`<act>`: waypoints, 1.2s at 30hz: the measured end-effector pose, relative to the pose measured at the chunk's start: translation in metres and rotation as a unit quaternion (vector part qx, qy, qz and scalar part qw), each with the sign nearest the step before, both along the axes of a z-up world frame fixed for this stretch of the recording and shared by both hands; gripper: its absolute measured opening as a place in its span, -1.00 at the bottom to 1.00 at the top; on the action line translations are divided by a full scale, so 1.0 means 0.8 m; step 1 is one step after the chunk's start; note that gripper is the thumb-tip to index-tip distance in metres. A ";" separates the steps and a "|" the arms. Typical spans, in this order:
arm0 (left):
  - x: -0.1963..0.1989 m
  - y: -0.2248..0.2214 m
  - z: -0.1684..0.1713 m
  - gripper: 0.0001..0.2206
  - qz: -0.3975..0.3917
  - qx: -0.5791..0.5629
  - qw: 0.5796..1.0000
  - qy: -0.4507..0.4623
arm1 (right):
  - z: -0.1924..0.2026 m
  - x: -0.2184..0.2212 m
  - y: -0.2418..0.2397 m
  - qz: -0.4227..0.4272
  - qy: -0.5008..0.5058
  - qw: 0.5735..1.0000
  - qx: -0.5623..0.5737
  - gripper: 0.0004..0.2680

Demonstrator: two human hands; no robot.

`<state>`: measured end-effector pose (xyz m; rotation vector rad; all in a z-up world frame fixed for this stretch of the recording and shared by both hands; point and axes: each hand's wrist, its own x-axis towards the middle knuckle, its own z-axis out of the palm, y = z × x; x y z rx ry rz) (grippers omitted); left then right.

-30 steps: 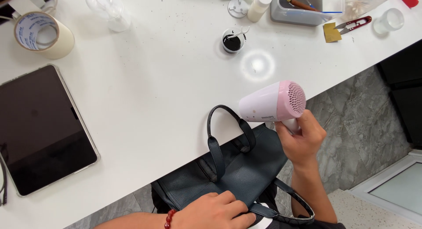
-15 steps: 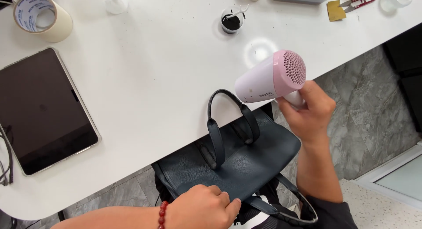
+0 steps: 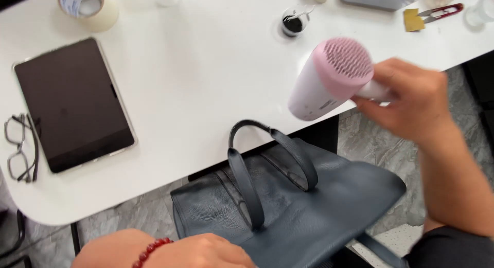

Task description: Applying and drying edge finish on a leather handbag handle.

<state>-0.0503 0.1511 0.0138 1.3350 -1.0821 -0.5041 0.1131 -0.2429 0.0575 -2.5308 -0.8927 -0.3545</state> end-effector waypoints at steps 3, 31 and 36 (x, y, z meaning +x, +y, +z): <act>0.008 0.017 0.013 -0.73 -0.095 -0.021 0.994 0.053 | 0.010 0.015 0.028 0.036 -0.044 0.998 -0.028 -0.70; 0.110 -0.017 -0.073 -0.70 0.327 0.228 0.871 0.287 | -0.061 -0.035 0.130 -0.125 -0.021 0.989 0.075 -0.69; 0.109 -0.013 -0.080 -0.65 0.319 0.235 0.877 0.272 | -0.071 -0.028 0.130 -0.090 -0.004 0.993 0.076 -0.70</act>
